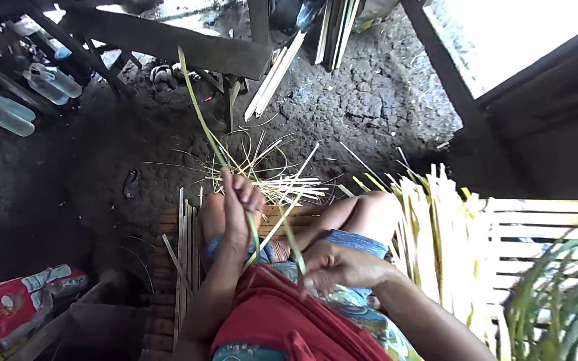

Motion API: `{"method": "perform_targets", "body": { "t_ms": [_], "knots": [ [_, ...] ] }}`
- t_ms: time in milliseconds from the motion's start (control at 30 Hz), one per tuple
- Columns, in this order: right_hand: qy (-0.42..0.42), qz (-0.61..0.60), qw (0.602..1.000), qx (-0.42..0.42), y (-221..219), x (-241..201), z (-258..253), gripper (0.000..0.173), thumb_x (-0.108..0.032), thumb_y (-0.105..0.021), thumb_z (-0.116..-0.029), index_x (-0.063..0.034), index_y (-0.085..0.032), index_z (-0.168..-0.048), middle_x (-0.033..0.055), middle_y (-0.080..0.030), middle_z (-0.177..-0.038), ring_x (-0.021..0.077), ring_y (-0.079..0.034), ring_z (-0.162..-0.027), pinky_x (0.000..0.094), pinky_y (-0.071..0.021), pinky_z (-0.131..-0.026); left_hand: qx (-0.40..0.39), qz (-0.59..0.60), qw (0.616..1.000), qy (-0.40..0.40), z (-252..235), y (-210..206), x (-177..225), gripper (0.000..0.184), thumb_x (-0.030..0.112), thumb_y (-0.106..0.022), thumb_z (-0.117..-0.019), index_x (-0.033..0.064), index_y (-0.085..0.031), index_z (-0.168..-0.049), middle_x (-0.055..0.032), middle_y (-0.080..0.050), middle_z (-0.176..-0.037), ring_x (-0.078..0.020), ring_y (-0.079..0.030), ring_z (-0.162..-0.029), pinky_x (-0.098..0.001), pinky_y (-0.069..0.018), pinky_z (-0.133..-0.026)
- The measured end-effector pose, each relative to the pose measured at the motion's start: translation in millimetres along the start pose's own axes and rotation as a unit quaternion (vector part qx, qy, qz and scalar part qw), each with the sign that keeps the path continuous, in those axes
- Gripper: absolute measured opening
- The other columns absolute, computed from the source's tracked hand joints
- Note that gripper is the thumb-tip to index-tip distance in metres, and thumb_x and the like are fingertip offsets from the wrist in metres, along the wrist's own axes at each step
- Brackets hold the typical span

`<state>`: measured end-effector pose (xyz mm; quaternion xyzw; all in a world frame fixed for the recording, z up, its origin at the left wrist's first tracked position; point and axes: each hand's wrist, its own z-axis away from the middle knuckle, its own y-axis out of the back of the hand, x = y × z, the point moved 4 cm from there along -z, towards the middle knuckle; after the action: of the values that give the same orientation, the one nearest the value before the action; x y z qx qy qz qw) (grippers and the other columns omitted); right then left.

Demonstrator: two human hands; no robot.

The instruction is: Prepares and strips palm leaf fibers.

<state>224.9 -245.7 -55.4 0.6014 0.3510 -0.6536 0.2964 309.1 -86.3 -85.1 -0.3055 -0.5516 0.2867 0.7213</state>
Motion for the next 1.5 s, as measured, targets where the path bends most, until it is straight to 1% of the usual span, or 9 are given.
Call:
{"method": "perform_targets", "body": {
  "t_ms": [67, 167, 300, 500, 667, 933, 1200, 1367, 1500],
  "knots": [
    [-0.008, 0.013, 0.983, 0.183, 23.7, -4.6, -3.8, 0.026, -0.024, -0.055, -0.1022, -0.0165, -0.074, -0.086, -0.0169, -0.061, -0.067, -0.0096, -0.052, -0.059, 0.0113, -0.045, -0.057, -0.112, -0.065, 0.988, 0.083, 23.1, -10.7, -22.7, 0.053, 0.07, -0.039, -0.0991, 0.0284, -0.057, -0.071, 0.0146, -0.05, -0.057, 0.0032, -0.048, -0.046, -0.0137, -0.0429, -0.045],
    [0.054, 0.066, 0.946, 0.314, 53.0, -16.6, -9.2, 0.027, -0.03, -0.055, -0.1039, -0.0221, -0.073, -0.086, -0.016, -0.058, -0.062, -0.0069, -0.05, -0.052, 0.0116, -0.0431, -0.05, -0.09, -0.075, 0.986, 0.122, 39.5, -19.7, -41.4, 0.049, 0.044, -0.035, -0.1086, 0.0232, -0.051, -0.067, 0.0118, -0.046, -0.055, 0.0017, -0.043, -0.045, -0.0151, -0.041, -0.047],
    [0.039, 0.197, 0.946, 0.255, 25.3, -12.1, -23.2, 0.027, -0.03, -0.061, -0.1005, -0.0094, -0.074, -0.089, -0.0077, -0.068, -0.075, -0.0032, -0.06, -0.064, 0.0177, -0.0523, -0.06, 0.017, -0.001, 0.999, 0.05, 24.9, -27.2, -33.1, 0.06, 0.051, -0.024, -0.11, 0.0213, -0.044, -0.062, 0.0099, -0.038, -0.047, -0.0013, -0.038, -0.037, -0.0159, -0.0376, -0.04],
    [0.054, 0.001, 0.998, 0.034, -3.2, -8.1, 23.0, 0.028, -0.036, -0.059, -0.1037, -0.0141, -0.074, -0.094, -0.0134, -0.067, -0.076, -0.0106, -0.06, -0.07, 0.0078, -0.05, -0.066, 0.157, 0.038, 0.986, -0.038, 12.6, 3.5, -1.4, 0.056, 0.046, -0.02, -0.1117, 0.0244, -0.042, -0.066, 0.012, -0.038, -0.047, -0.0012, -0.037, -0.037, -0.016, -0.0353, -0.041],
    [0.024, 0.05, 0.964, 0.262, 40.0, -10.4, 7.9, 0.023, -0.045, -0.063, -0.0983, -0.0312, -0.077, -0.086, -0.0177, -0.07, -0.075, -0.0069, -0.061, -0.062, 0.0121, -0.052, -0.058, -0.131, -0.098, 0.976, 0.145, 57.0, -17.0, -34.0, 0.048, 0.045, -0.031, -0.1085, 0.0237, -0.052, -0.07, 0.0119, -0.05, -0.053, 0.0013, -0.047, -0.045, -0.016, -0.0423, -0.047],
    [0.085, 0.179, 0.956, 0.215, 31.6, -40.3, -35.3, 0.027, -0.026, -0.057, -0.1039, -0.0122, -0.072, -0.087, -0.0108, -0.062, -0.068, -0.0043, -0.056, -0.059, 0.0127, -0.0482, -0.055, 0.042, 0.011, 0.997, -0.07, -4.3, -33.7, 30.4, 0.057, 0.047, -0.018, -0.1115, 0.0231, -0.042, -0.065, 0.0118, -0.038, -0.046, 0.0005, -0.037, -0.036, -0.0141, -0.0352, -0.039],
    [0.024, -0.046, 0.99, 0.13, 34.2, 12.3, 49.8, 0.025, -0.04, -0.056, -0.1041, -0.0289, -0.078, -0.101, -0.019, -0.071, -0.08, -0.0079, -0.062, -0.067, 0.0114, -0.053, -0.063, 0.296, 0.029, 0.896, -0.331, 20.6, 139.6, 155.8, 0.061, 0.048, -0.008, -0.1106, 0.0227, -0.04, -0.065, 0.0113, -0.036, -0.044, -0.0014, -0.037, -0.036, -0.0161, -0.0358, -0.04],
    [-0.075, -0.106, 0.987, 0.099, 18.6, 62.2, 73.1, 0.026, -0.044, -0.058, -0.1024, -0.0292, -0.079, -0.098, -0.0192, -0.07, -0.073, -0.0085, -0.061, -0.061, 0.0108, -0.0522, -0.059, 0.479, 0.026, 0.81, -0.337, 124.6, 266.9, 143.5, 0.058, 0.048, -0.008, -0.1106, 0.0221, -0.037, -0.068, 0.0102, -0.032, -0.043, -0.0031, -0.036, -0.035, -0.0177, -0.0378, -0.04],
    [-0.108, -0.111, 0.957, 0.245, 54.3, 67.7, 96.8, 0.03, -0.053, -0.055, -0.1009, -0.0359, -0.076, -0.089, -0.0211, -0.064, -0.064, -0.007, -0.057, -0.054, 0.0131, -0.0493, -0.053, 0.55, 0.014, 0.785, -0.284, 209.0, 305.5, 115.9, 0.057, 0.048, -0.011, -0.1108, 0.0233, -0.037, -0.066, 0.0116, -0.032, -0.043, -0.0006, -0.036, -0.035, -0.0152, -0.0365, -0.039]
  ]
}}
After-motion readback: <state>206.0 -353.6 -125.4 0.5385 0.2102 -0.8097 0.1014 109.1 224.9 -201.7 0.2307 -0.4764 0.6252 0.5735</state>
